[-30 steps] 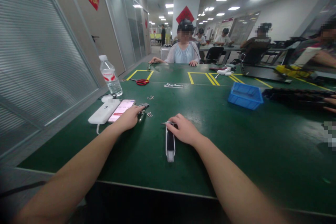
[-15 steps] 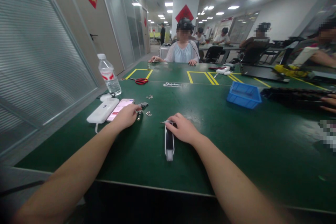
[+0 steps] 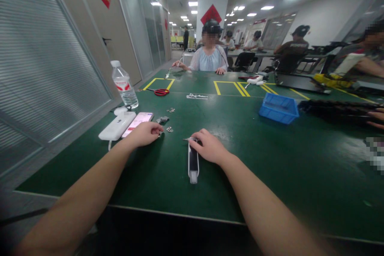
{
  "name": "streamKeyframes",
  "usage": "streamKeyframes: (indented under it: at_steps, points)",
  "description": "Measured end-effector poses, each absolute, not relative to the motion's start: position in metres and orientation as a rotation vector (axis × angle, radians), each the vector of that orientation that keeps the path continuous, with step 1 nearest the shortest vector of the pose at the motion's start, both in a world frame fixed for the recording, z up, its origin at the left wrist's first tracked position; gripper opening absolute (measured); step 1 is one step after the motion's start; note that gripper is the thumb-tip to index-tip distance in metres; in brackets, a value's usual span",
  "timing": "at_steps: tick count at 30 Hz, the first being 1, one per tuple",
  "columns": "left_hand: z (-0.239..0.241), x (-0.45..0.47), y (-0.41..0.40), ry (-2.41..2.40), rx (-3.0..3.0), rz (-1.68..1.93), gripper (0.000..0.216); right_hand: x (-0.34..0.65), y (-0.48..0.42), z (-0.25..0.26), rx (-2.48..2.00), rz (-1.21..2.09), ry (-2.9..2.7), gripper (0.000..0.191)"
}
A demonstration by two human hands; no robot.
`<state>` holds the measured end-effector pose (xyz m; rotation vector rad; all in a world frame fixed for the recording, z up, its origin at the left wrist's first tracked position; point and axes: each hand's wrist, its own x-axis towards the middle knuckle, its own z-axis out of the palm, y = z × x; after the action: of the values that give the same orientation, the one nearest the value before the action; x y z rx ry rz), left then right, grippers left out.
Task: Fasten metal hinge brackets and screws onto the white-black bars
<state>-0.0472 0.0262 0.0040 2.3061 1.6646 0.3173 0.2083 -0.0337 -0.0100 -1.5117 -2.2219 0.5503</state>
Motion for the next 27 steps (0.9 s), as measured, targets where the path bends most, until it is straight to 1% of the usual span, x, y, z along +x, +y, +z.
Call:
streamKeyframes:
  at_steps: [9,13,17,20,23,27]
  points:
    - [0.001,-0.046,0.027,1.598,2.416,0.211,0.033,0.209,-0.032,-0.013,-1.500,0.552,-2.218,0.030]
    - [0.001,-0.046,0.025,1.579,2.414,0.229,0.033,0.210,-0.032,-0.013,-1.499,0.550,-2.210,0.029]
    - [-0.001,-0.038,0.021,1.503,2.411,0.360,0.028,0.210,-0.032,-0.014,-1.487,0.529,-2.219,0.030]
    - [-0.006,-0.023,0.014,1.354,2.430,0.542,0.030,0.210,-0.031,-0.016,-1.478,0.513,-2.220,0.029]
    - [-0.014,-0.007,0.007,1.164,2.462,0.653,0.028,0.210,-0.031,-0.017,-1.466,0.489,-2.217,0.028]
    - [-0.023,0.006,0.002,1.047,2.352,0.819,0.027,0.209,-0.031,-0.018,-1.464,0.482,-2.218,0.027]
